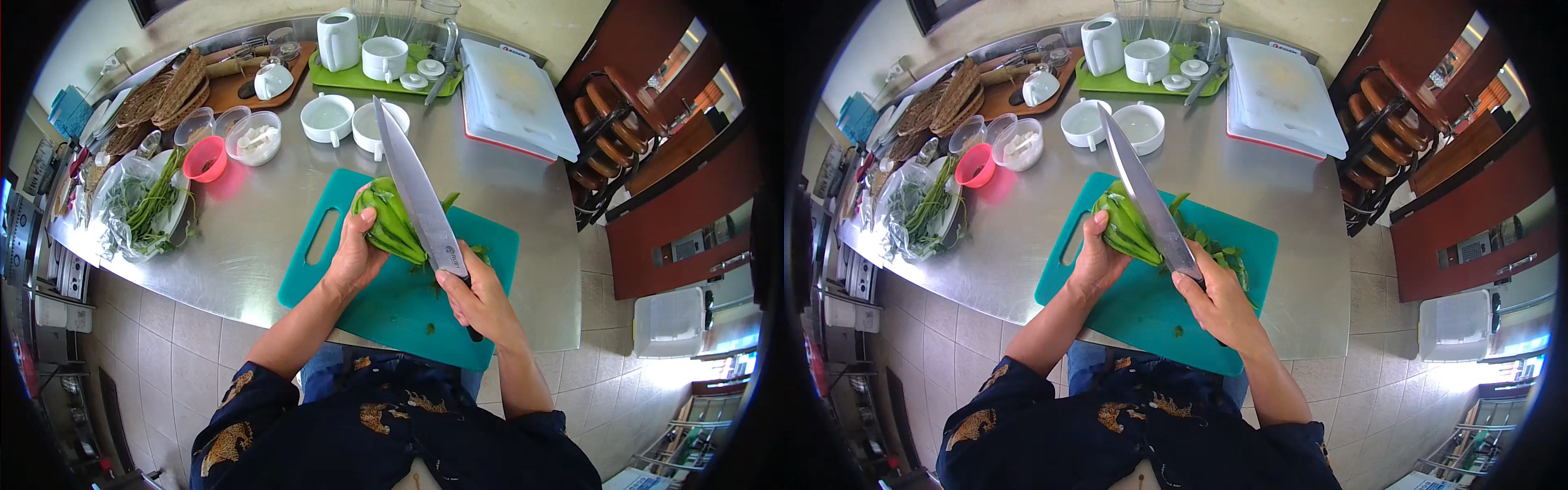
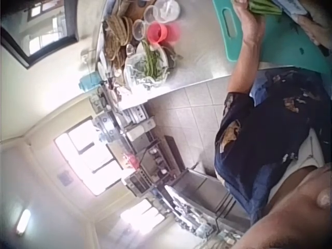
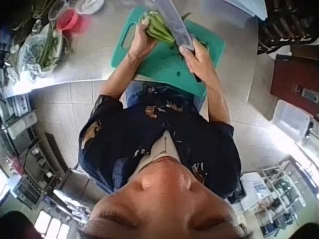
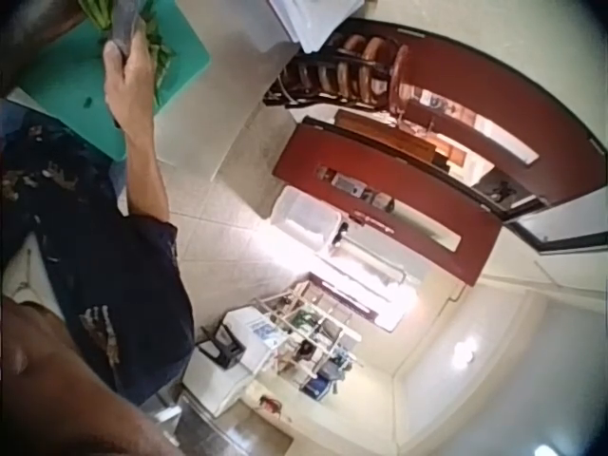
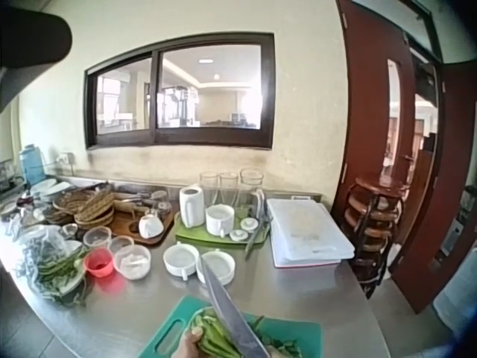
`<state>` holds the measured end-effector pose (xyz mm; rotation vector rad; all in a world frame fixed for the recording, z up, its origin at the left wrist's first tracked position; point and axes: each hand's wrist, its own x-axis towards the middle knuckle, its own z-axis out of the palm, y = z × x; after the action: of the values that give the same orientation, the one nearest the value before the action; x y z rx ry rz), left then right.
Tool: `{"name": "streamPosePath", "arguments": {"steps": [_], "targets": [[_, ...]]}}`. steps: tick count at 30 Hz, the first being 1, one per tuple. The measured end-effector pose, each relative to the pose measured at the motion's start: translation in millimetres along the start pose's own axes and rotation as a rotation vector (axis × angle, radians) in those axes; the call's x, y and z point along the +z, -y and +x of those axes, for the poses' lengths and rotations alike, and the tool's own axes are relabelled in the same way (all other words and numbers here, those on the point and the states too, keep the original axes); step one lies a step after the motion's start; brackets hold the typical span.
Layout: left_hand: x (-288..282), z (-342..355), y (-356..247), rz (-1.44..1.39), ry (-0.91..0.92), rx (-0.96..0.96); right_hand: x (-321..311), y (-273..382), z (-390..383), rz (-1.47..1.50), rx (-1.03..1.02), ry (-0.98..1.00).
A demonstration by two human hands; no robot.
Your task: Peel a green vegetable using a chef's knife on a cutting board.
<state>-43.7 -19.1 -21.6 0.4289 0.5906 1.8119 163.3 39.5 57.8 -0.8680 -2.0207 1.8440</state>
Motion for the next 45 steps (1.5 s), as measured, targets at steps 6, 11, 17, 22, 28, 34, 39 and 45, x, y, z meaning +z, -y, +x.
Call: {"name": "streamPosePath", "arguments": {"steps": [6, 11, 17, 22, 28, 34, 39, 45], "targets": [[-10, 9, 2, -0.03, 0.032, -0.007, -1, 3, 6, -0.025, -0.005, 0.01], [-10, 8, 1, -0.017, 0.036, -0.005, -1, 3, 7, -0.033, -0.027, 0.002], [-8, 8, -3, 0.001, 0.065, -0.014, -6, 5, 9, -0.047, -0.026, 0.044], [-8, 9, -3, 0.018, 0.075, -0.023, -6, 4, 7, -0.026, -0.027, 0.055], [-4, 6, -2, 0.001, 0.061, -0.061, 1, -5, 2, 0.053, -0.047, 0.031], [-6, 8, -5, 0.008, 0.08, -0.048, 3, 3, 4, -0.038, -0.045, 0.006], [-4, 9, -6, 0.025, 0.1, -0.025, 0, 8, 5, -0.055, -0.052, 0.033], [-2, 8, -5, 0.023, 0.068, -0.024, -2, 3, 6, -0.116, -0.114, 0.008]]}}
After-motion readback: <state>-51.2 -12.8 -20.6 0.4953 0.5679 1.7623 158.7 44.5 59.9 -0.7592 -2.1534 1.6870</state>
